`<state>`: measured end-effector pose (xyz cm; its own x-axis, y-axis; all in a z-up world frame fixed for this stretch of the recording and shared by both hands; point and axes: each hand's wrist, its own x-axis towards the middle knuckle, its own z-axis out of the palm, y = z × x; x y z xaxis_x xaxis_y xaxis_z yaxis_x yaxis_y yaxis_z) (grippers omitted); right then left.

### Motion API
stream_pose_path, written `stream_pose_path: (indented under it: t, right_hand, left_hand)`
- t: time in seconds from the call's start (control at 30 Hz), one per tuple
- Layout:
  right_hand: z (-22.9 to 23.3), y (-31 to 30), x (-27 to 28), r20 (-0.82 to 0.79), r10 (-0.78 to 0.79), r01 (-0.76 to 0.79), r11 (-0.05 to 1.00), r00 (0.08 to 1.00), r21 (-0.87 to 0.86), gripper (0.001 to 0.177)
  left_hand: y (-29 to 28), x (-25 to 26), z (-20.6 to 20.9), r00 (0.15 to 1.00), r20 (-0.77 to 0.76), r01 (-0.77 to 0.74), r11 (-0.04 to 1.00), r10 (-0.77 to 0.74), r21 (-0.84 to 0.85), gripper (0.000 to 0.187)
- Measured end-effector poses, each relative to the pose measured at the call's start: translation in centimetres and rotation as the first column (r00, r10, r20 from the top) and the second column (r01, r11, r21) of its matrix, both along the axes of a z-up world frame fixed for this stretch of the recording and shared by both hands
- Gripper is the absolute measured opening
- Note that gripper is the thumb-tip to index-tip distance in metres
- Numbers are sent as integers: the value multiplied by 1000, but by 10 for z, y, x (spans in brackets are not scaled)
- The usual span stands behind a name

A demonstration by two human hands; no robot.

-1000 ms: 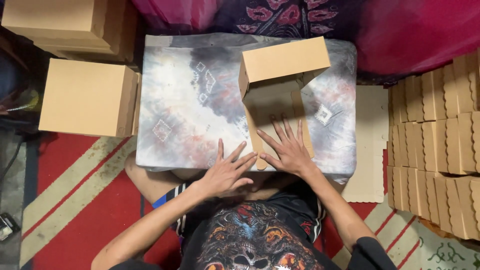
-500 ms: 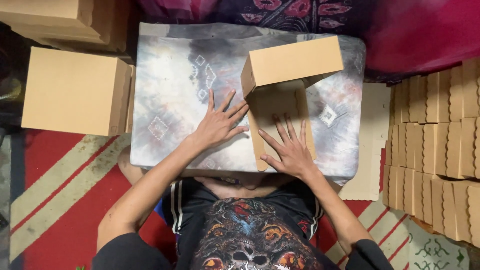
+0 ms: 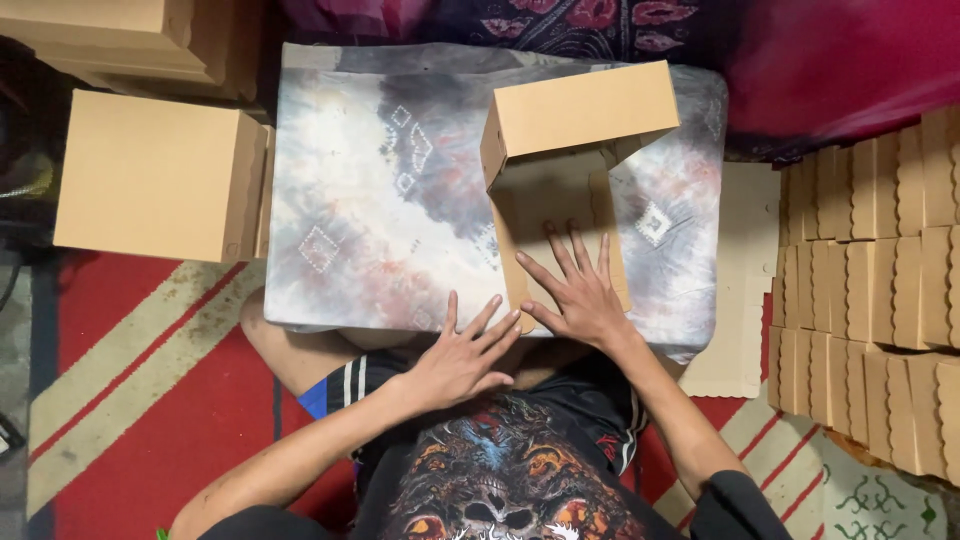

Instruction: Folding and assembling a cardboard box by hand while sitting on the floor.

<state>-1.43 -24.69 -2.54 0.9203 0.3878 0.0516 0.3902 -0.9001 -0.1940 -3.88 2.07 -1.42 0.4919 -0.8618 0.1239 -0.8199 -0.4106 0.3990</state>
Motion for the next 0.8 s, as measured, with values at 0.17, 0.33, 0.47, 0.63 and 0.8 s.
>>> stream_pose_path:
  t: [0.17,0.33,0.47,0.63,0.8]
  right_hand:
    - [-2,-2,-2,8,9,-9,1000,1000,-14,69]
    - [3,-1,0,5,13,-13,999,1000,-29,71]
    - [1,-1,1,-4,7,-7,1000,1000,-29,71]
    - [0,0,1,4,-2,2,1000,1000,-9,70]
    - [6,2,3,-17,-14,13,1000,1000,-14,67]
  left_hand:
    - [3,0,-4,1000,26,10,1000,-10,-18,74]
    - [7,28,-6,999,39,0,1000,0,-22,74]
    - [8,72,-25,990,122,-73,997,72,10,76]
    - [4,116,-30,983,153,-108,994,103,28,78]
    - [-1,155,-34,968,188,-169,985,163,18,75]
